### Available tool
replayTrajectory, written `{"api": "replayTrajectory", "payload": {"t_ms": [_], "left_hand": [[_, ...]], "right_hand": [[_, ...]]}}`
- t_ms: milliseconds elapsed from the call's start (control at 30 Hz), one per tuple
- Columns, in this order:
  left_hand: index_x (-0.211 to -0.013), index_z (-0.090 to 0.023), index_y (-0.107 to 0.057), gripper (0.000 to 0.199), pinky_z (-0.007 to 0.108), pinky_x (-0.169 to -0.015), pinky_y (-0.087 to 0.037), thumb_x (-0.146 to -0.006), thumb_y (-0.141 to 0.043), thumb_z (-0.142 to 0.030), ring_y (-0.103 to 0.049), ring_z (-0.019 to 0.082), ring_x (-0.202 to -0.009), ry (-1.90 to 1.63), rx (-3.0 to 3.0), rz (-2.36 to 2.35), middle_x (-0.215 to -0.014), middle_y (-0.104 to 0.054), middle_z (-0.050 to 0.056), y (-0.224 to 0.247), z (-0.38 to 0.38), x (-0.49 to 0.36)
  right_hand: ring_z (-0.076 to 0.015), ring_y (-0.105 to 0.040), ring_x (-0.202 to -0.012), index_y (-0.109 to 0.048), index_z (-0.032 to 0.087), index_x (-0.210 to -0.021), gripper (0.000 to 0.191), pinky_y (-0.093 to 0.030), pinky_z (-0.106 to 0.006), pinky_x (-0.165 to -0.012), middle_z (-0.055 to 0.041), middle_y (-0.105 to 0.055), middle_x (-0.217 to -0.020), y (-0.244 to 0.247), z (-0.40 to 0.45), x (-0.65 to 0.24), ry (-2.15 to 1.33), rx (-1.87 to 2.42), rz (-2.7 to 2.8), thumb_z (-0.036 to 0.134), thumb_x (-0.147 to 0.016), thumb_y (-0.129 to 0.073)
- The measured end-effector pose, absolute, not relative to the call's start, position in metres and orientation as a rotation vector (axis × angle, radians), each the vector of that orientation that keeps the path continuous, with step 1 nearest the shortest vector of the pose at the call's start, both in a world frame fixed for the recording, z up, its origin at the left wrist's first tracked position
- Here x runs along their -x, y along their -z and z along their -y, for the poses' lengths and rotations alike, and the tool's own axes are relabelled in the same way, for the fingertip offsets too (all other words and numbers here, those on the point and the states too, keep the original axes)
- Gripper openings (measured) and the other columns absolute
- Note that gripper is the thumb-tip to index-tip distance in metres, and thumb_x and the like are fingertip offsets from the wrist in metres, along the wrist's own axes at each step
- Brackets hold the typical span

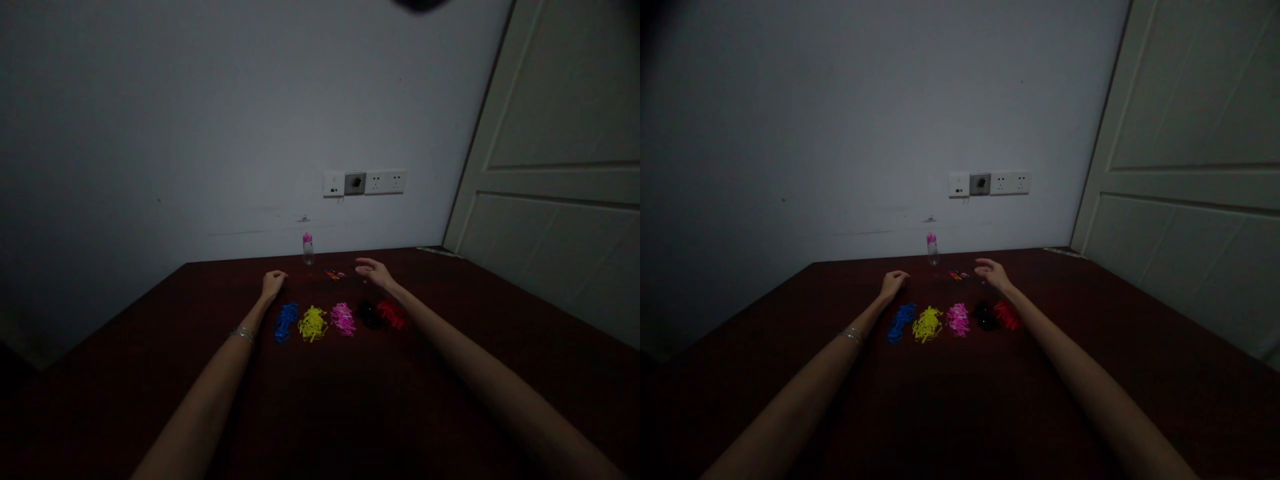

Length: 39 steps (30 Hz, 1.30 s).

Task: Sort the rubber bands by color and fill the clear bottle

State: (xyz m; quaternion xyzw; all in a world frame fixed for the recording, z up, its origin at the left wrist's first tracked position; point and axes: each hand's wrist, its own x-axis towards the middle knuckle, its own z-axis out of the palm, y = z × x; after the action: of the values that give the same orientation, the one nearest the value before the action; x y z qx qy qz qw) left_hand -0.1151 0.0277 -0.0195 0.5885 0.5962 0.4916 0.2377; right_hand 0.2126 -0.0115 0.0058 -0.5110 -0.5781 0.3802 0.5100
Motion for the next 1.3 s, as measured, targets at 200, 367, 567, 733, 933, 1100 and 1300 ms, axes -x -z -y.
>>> {"api": "replayTrajectory", "payload": {"t_ms": [200,367,567,733,933,1100,1300], "left_hand": [[-0.071,-0.012,-0.067,0.021,0.019,-0.048,-0.034,-0.066,-0.049,-0.021,-0.047,0.01,-0.048,-1.341,-1.625,-1.626,-0.048,-0.054,-0.001,0.021,-0.029,0.116],[-0.072,-0.012,-0.067,0.022,0.019,-0.045,-0.031,-0.067,-0.048,-0.022,-0.045,0.01,-0.045,-1.334,-1.618,-1.636,-0.046,-0.051,-0.002,0.023,-0.032,0.117],[-0.068,-0.014,-0.067,0.019,0.02,-0.051,-0.035,-0.065,-0.05,-0.021,-0.049,0.011,-0.05,-1.325,-1.691,-1.668,-0.047,-0.054,-0.001,0.021,-0.03,0.118],[-0.068,-0.014,-0.068,0.019,0.021,-0.053,-0.037,-0.065,-0.05,-0.021,-0.05,0.013,-0.051,-1.31,-1.659,-1.677,-0.048,-0.055,0.0,0.017,-0.026,0.117],[-0.067,-0.014,-0.067,0.019,0.022,-0.053,-0.037,-0.063,-0.051,-0.022,-0.05,0.013,-0.051,-1.327,-1.664,-1.656,-0.049,-0.056,0.0,0.019,-0.028,0.117],[-0.068,-0.014,-0.068,0.019,0.022,-0.054,-0.037,-0.063,-0.051,-0.022,-0.05,0.013,-0.051,-1.315,-1.64,-1.673,-0.05,-0.056,0.001,0.02,-0.03,0.117],[-0.07,-0.014,-0.069,0.019,0.022,-0.056,-0.039,-0.064,-0.052,-0.02,-0.053,0.013,-0.053,-1.303,-1.629,-1.686,-0.051,-0.058,0.001,0.02,-0.029,0.117]], "right_hand": [[-0.0128,-0.06,-0.069,-0.054,0.02,-0.112,0.042,-0.046,-0.017,-0.047,-0.0061,-0.065,-0.087,-0.007,0.048,-0.224,-1.044,1.195,1.414,0.022,-0.071,-0.063],[-0.0106,-0.057,-0.062,-0.053,0.018,-0.111,0.043,-0.043,-0.016,-0.045,-0.0031,-0.064,-0.08,-0.007,0.059,-0.233,-1.064,1.19,1.538,0.021,-0.069,-0.064],[-0.0111,-0.059,-0.065,-0.058,0.015,-0.102,0.038,-0.046,-0.021,-0.059,-0.0012,-0.065,-0.072,-0.006,0.057,-0.238,-1.043,1.213,1.699,0.017,-0.065,-0.065],[-0.0122,-0.059,-0.066,-0.063,0.014,-0.089,0.027,-0.047,-0.025,-0.064,-0.0024,-0.065,-0.072,-0.008,0.064,-0.244,-1.09,1.149,1.896,0.021,-0.064,-0.064],[-0.0114,-0.058,-0.062,-0.065,0.014,-0.085,0.026,-0.046,-0.023,-0.06,-0.0033,-0.066,-0.071,-0.012,0.07,-0.242,-1.236,1.106,1.955,0.017,-0.06,-0.062],[-0.0136,-0.06,-0.07,-0.066,0.013,-0.083,0.025,-0.047,-0.025,-0.064,-0.0058,-0.067,-0.079,-0.013,0.063,-0.251,-1.137,1.155,1.875,0.017,-0.059,-0.063],[-0.0145,-0.059,-0.064,-0.067,0.013,-0.079,0.019,-0.046,-0.024,-0.057,-0.0059,-0.067,-0.074,0.002,0.05,-0.281,-0.879,1.334,1.648,0.018,-0.062,-0.06]]}}
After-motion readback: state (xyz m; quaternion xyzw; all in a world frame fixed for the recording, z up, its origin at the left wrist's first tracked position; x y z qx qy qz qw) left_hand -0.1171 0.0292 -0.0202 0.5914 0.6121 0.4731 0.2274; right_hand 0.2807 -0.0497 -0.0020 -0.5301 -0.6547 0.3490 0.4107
